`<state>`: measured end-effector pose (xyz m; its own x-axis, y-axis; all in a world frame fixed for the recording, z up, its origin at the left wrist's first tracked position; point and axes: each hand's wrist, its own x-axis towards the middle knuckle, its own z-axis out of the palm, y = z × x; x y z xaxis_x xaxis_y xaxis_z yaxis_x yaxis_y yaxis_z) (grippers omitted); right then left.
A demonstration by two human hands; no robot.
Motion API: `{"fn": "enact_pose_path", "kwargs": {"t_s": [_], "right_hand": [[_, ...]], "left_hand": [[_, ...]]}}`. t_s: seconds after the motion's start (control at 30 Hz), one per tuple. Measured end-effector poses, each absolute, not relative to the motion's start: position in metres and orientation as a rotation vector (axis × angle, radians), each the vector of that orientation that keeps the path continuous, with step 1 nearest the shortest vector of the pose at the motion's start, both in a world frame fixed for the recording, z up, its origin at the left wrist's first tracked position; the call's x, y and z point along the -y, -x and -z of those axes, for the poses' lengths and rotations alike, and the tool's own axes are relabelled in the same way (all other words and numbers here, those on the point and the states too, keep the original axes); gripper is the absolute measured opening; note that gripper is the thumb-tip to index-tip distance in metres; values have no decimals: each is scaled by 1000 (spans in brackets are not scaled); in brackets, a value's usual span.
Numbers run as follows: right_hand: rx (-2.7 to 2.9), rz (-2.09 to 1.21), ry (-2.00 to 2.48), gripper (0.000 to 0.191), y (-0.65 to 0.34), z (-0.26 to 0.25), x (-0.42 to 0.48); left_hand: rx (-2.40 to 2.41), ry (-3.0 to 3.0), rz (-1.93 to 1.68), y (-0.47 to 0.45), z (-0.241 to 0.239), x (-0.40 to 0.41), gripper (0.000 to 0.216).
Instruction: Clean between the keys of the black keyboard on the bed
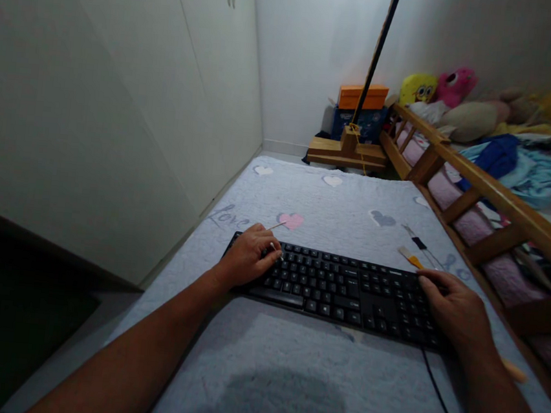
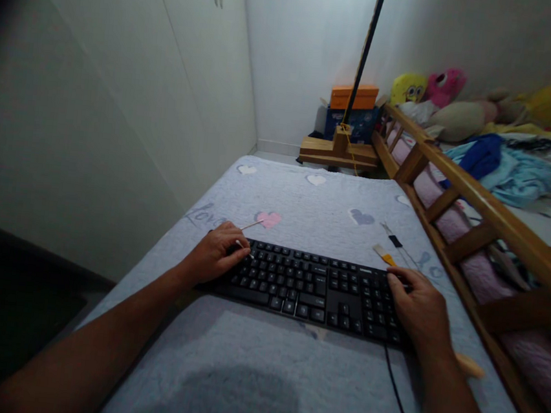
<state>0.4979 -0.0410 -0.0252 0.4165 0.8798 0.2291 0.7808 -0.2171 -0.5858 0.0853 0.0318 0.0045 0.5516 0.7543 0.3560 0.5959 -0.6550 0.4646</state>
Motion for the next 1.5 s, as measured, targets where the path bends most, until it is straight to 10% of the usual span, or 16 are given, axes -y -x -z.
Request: {"fn": "enact_pose_path", "kwargs": {"t_s": [1.5], "right_hand": [[1397,-181,2029,36,-497,24,42]], "left_hand": [[-1160,-2541,-830,-94,-4,-31,16]]}}
